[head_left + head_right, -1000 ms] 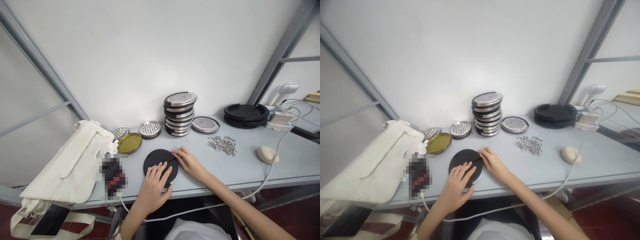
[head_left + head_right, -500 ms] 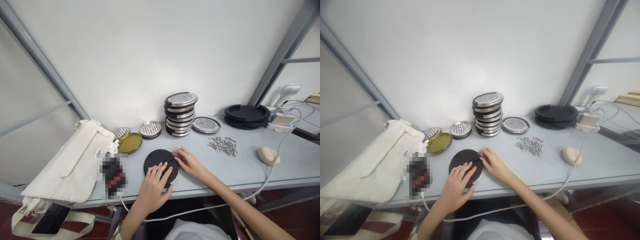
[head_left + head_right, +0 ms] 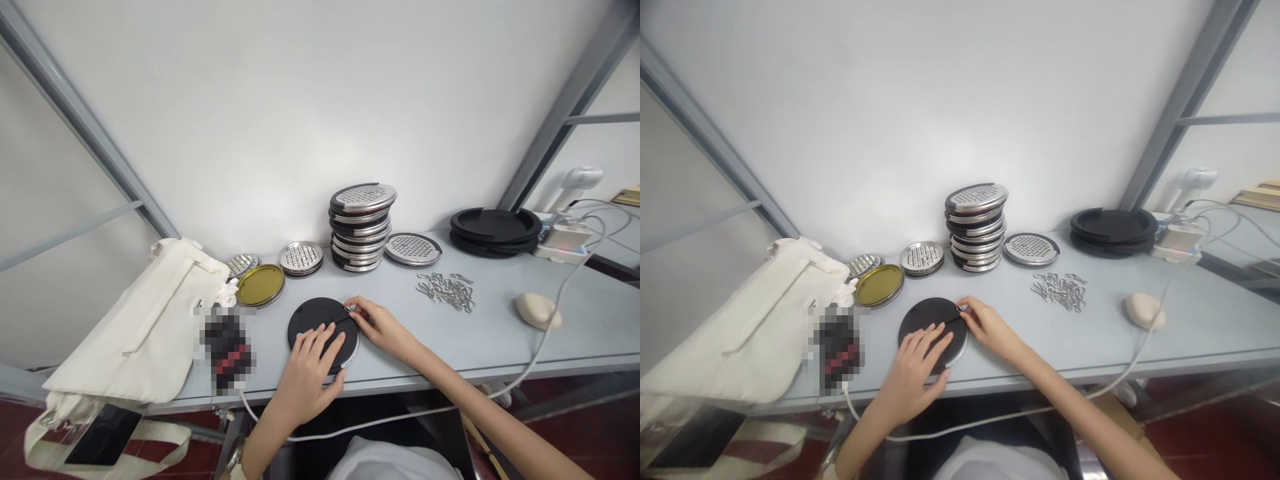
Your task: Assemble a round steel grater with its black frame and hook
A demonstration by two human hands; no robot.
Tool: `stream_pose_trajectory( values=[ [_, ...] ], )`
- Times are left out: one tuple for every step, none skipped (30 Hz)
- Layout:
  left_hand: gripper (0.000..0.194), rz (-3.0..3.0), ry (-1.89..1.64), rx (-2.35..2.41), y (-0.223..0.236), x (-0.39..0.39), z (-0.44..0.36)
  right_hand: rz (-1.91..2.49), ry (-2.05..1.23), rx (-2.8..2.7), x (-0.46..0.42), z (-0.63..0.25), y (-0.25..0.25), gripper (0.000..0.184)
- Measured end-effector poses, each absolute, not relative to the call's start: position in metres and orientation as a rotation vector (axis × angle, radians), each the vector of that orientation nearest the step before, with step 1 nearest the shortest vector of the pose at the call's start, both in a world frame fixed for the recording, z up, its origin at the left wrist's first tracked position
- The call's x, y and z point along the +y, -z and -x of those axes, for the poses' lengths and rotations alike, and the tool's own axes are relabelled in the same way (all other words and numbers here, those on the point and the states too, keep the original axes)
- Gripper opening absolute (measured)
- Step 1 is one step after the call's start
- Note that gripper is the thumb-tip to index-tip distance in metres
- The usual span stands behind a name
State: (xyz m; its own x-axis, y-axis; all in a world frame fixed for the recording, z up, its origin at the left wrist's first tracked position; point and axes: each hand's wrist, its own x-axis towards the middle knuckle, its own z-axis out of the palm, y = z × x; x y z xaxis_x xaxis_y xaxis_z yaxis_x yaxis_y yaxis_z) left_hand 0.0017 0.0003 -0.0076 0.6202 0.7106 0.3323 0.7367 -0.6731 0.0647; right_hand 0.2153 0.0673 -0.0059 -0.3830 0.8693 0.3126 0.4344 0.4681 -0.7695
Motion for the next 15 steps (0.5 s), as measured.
stream_pose_trajectory(
  values=[
    [0.056,2.759,0.51,-1.237,0.0072,0.0002,-0.0017,1.082,-0.769,-2.003,0.0671,-0.2155,0.0058,0.018],
    [0.056,2.761,0.505,-1.237,0.0069,0.0001,-0.0018,1.084,-0.769,-2.01,0.067,-0.2156,0.0057,0.018],
    [0.056,2.761,0.5,-1.236,0.0065,-0.0001,-0.0019,1.085,-0.768,-2.017,0.0669,-0.2157,0.0055,0.019],
    [0.056,2.76,0.496,-1.232,0.0062,-0.0002,-0.002,1.087,-0.765,-2.024,0.0667,-0.2157,0.0054,0.019],
    [0.057,2.758,0.497,-1.229,0.006,-0.0003,-0.0021,1.089,-0.761,-2.03,0.0666,-0.2158,0.0053,0.019],
    [0.057,2.755,0.502,-1.226,0.0059,-0.0004,-0.0022,1.09,-0.757,-2.035,0.0664,-0.2157,0.0052,0.019],
    [0.057,2.752,0.51,-1.225,0.0059,-0.0005,-0.0022,1.089,-0.752,-2.039,0.0663,-0.2157,0.0052,0.019],
    [0.057,2.75,0.518,-1.225,0.0059,-0.0005,-0.0022,1.09,-0.747,-2.042,0.0662,-0.2157,0.0052,0.02],
    [0.057,2.753,0.519,-1.224,0.006,-0.0005,-0.0021,1.092,-0.741,-2.045,0.0662,-0.2156,0.0052,0.02],
    [0.057,2.756,0.52,-1.224,0.0061,-0.0004,-0.0021,1.093,-0.735,-2.046,0.0662,-0.2156,0.0053,0.019],
    [0.057,2.758,0.518,-1.226,0.0062,-0.0003,-0.002,1.093,-0.73,-2.048,0.0661,-0.2156,0.0054,0.019],
    [0.057,2.762,0.513,-1.226,0.0063,-0.0002,-0.0019,1.093,-0.725,-2.049,0.0661,-0.2155,0.0055,0.019],
    [0.057,2.765,0.507,-1.228,0.0063,-0.0001,-0.0018,1.093,-0.723,-2.051,0.066,-0.2155,0.0056,0.019],
    [0.057,2.767,0.504,-1.229,0.0064,0.0,-0.0017,1.093,-0.722,-2.052,0.0659,-0.2154,0.0056,0.019],
    [0.056,2.77,0.5,-1.23,0.0064,0.0001,-0.0016,1.092,-0.721,-2.053,0.0658,-0.2153,0.0056,0.019]
  ],
)
